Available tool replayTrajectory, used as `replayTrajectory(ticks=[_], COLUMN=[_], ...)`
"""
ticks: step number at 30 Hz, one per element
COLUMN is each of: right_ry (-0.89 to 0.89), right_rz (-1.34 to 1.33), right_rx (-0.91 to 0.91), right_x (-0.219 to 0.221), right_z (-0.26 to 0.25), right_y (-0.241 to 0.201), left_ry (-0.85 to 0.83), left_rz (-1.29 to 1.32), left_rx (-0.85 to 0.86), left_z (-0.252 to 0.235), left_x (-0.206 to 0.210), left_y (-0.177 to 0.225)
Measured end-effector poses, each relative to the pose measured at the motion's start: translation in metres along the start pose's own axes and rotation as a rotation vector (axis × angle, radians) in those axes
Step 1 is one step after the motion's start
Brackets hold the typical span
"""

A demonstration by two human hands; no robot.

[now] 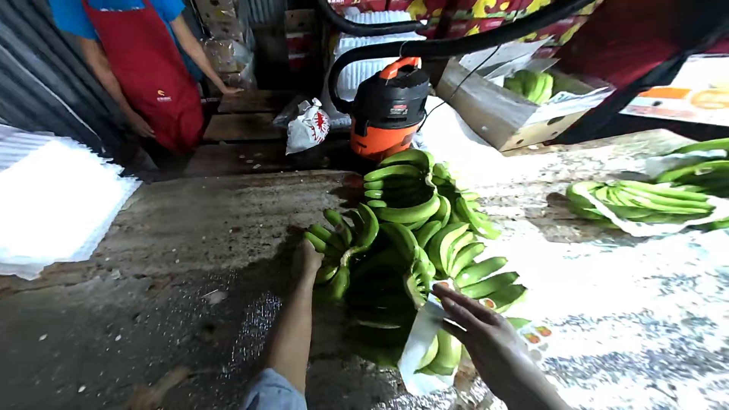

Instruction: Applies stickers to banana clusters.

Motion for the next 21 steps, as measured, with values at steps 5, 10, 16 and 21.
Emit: replayTrajectory(ticks=[5,10,16,21], right_ry=[-0.022,-0.209,-0.227,0.130], right_rz=[0.043,0.237,0.055,-0.071], right_rx=[-0.032,-0.176,0.121,0.200], right_x=[-0.009,-0.008,-0.012,-0.028], right_z=[0.001,0.013,0.055,0.061], right_y=[-0.001,0.007,0.009,0.025], left_ry=[-0.146,-0.107,0.259,-0.245], left_rz=[0.162,0.151,0.081,0.647], left_rx=[0.523,1.296,1.496,0.928], left_z=[0.080,0.213,0.239,0.219], left_x=[-0.013,0.023,0.051,0.079], left_y=[0.033,0.031,-0.014,-0.031])
Point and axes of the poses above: each hand's wrist, its own z-axis away from the middle knuckle, its own x-axis out of the palm, y = z × x, the point moved 2 cm from there along -z, towards the middle knuckle, and after that the axes turned 11 degrees about -x, right-handed, at the moved point
